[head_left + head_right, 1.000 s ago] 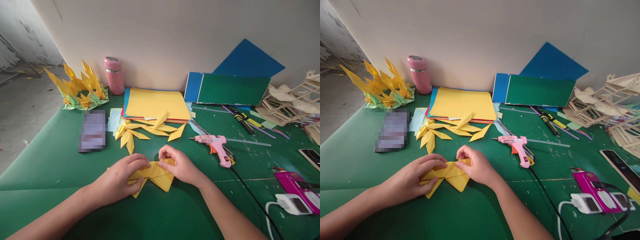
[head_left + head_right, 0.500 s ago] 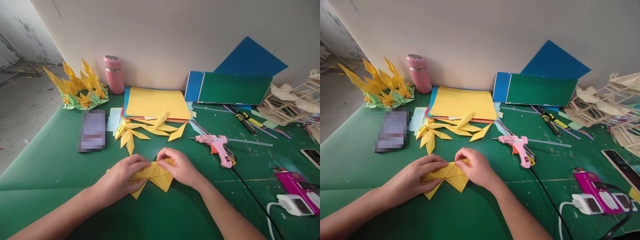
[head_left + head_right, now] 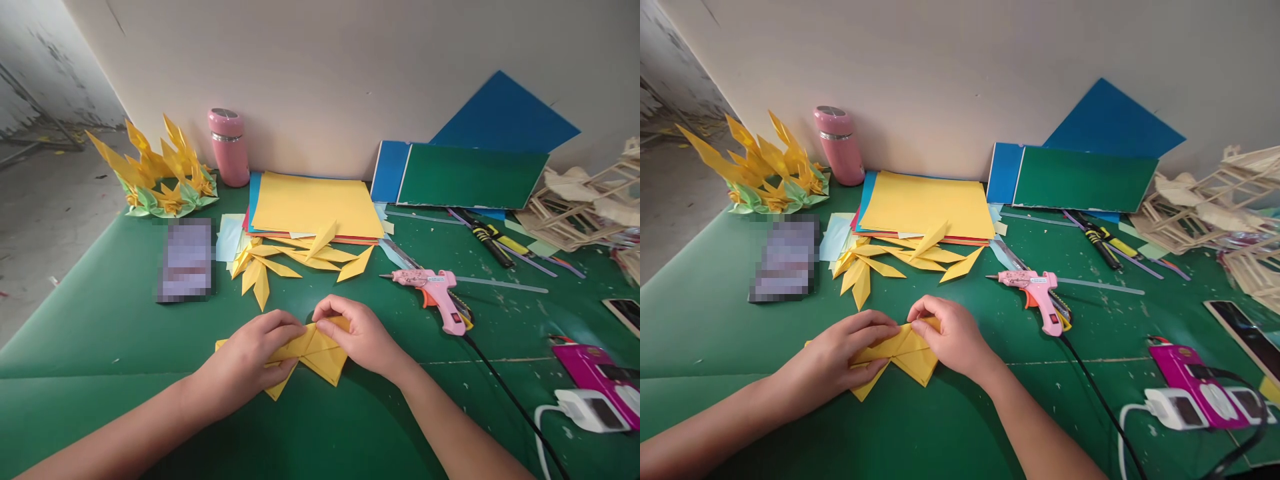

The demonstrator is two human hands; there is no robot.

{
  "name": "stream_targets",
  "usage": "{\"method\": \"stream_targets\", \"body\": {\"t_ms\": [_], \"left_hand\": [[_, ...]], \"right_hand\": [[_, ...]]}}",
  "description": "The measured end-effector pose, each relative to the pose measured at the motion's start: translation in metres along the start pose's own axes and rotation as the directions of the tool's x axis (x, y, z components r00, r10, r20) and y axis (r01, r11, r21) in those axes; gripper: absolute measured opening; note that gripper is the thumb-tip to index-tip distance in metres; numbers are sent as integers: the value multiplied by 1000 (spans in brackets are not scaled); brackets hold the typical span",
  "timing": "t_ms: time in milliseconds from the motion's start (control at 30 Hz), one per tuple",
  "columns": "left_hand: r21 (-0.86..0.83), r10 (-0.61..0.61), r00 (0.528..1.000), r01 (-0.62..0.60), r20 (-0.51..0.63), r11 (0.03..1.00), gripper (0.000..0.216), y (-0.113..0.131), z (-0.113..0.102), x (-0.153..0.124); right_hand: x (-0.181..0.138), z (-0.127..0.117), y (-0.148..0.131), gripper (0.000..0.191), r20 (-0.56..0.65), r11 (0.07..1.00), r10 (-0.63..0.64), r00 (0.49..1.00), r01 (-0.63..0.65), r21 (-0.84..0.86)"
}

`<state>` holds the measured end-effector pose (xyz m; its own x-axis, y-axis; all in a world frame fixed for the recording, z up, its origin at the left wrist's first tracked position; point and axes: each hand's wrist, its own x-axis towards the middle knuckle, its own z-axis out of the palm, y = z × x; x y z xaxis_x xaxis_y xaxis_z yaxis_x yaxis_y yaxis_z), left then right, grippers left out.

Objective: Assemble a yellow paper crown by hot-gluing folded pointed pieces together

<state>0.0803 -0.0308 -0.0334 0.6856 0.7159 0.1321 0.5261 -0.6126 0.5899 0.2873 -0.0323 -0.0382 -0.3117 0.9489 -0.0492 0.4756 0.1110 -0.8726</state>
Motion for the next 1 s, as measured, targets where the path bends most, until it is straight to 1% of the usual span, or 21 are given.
{"method": "stream_targets", "body": {"t_ms": [100, 167, 333, 467, 567, 667, 800, 900, 933, 1000], "left_hand": [[37, 5, 1000, -6, 20, 999, 28, 1, 0, 0], [64, 19, 1000, -20, 18, 998, 28, 1, 0, -1], [130, 73, 996, -65, -54, 989, 28, -1, 2, -1], [157, 113, 992, -103, -58, 982, 23, 0, 4, 0], [164, 95, 994, -86, -48, 983, 21, 2, 6, 1], [178, 36, 998, -25, -56, 984, 16, 3, 9, 2], [158, 13, 996, 1, -86, 988, 9, 3, 13, 3], [125, 24, 995, -11, -101, 992, 7, 1, 15, 3], [117, 27, 994, -15, -104, 993, 8, 1, 16, 3], [104, 34, 994, -24, -103, 994, 9, 0, 17, 2]], "right_hand": [[-1, 1, -2, 8, -4, 998, -8, 1000, 8, -63], [-2, 1, -2, 9, -9, 997, -6, 1000, 5, -75], [-2, -1, -1, 9, -31, 999, 33, 999, -33, 14], [-2, 0, 1, 8, -42, 997, 60, 997, -57, 57], [-2, 3, 1, 9, -36, 998, 58, 998, -58, 6], [-2, 6, 0, 9, -43, 997, 44, 998, -46, -56], [-3, 3, -1, 12, -41, 990, -24, 999, 18, -143], [-7, -10, -4, 12, 31, 964, -137, 990, 140, -224], [-10, -16, -4, 17, 59, 951, -167, 984, 177, -252], [-17, -25, -4, 29, 90, 931, -183, 979, 202, -304]]}}
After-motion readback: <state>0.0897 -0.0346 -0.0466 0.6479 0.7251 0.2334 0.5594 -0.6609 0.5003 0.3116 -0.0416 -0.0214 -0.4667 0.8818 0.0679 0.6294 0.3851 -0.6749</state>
